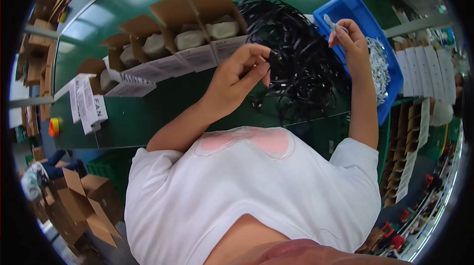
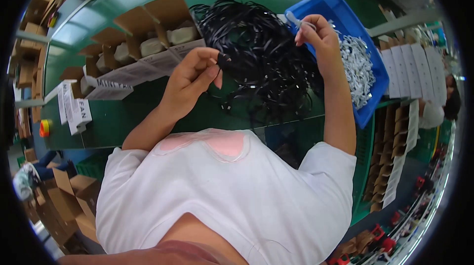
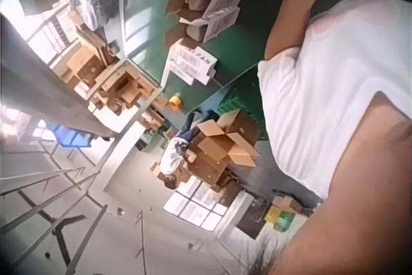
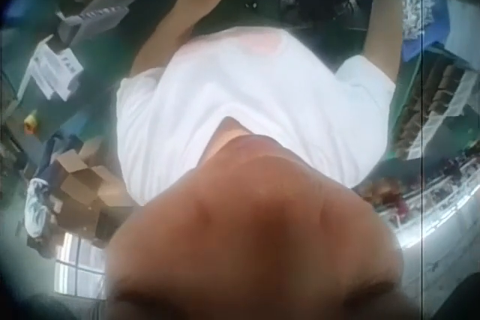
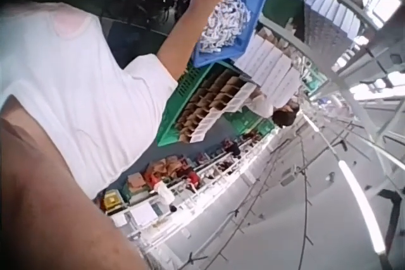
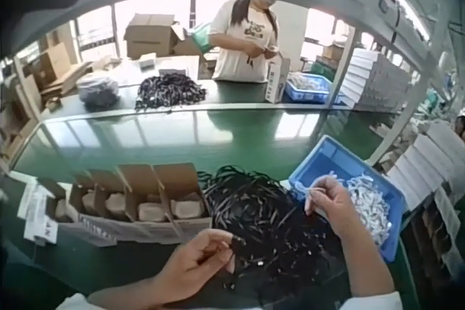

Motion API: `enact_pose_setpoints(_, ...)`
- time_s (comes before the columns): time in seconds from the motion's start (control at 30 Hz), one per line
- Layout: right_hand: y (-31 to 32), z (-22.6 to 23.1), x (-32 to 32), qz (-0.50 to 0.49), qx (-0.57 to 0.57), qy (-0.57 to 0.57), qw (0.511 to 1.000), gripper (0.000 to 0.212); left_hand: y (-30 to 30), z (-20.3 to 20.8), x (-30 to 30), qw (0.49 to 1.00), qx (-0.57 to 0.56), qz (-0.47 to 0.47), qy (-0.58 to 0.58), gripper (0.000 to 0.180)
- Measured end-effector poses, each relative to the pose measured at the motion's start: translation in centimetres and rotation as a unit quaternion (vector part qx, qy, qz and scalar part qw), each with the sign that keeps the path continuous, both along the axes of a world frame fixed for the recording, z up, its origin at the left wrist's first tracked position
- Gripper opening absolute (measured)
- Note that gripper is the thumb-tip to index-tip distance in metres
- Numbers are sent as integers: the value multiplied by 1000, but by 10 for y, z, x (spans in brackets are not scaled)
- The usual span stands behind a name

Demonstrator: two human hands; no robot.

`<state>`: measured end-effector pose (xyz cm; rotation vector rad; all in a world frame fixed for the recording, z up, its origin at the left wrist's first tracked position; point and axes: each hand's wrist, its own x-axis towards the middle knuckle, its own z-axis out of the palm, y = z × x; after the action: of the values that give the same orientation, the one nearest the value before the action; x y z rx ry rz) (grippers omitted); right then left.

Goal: Packing small electric fans and USB cables into individual cardboard boxes.

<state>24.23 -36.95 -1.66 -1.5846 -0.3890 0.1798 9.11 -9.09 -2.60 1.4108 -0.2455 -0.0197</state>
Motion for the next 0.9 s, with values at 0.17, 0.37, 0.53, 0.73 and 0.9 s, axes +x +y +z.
enact_pose_setpoints(0.17,88,28,-67,279,88,99,951,25,9,3,-8,996,-56,60,-20,34)
enact_pose_setpoints(0.37,125,24,-80,226,142,-37,963,23,17,14,-23,995,-63,82,3,18)
enact_pose_setpoints(0.53,120,37,-77,215,-218,-316,898,24,28,5,-37,933,276,132,-192,9)
enact_pose_setpoints(0.73,134,39,-93,200,6,-264,944,27,21,-2,-45,814,431,163,-353,16)
enact_pose_setpoints(0.9,142,39,-105,386,65,-174,903,28,38,6,-55,777,449,198,-395,23)
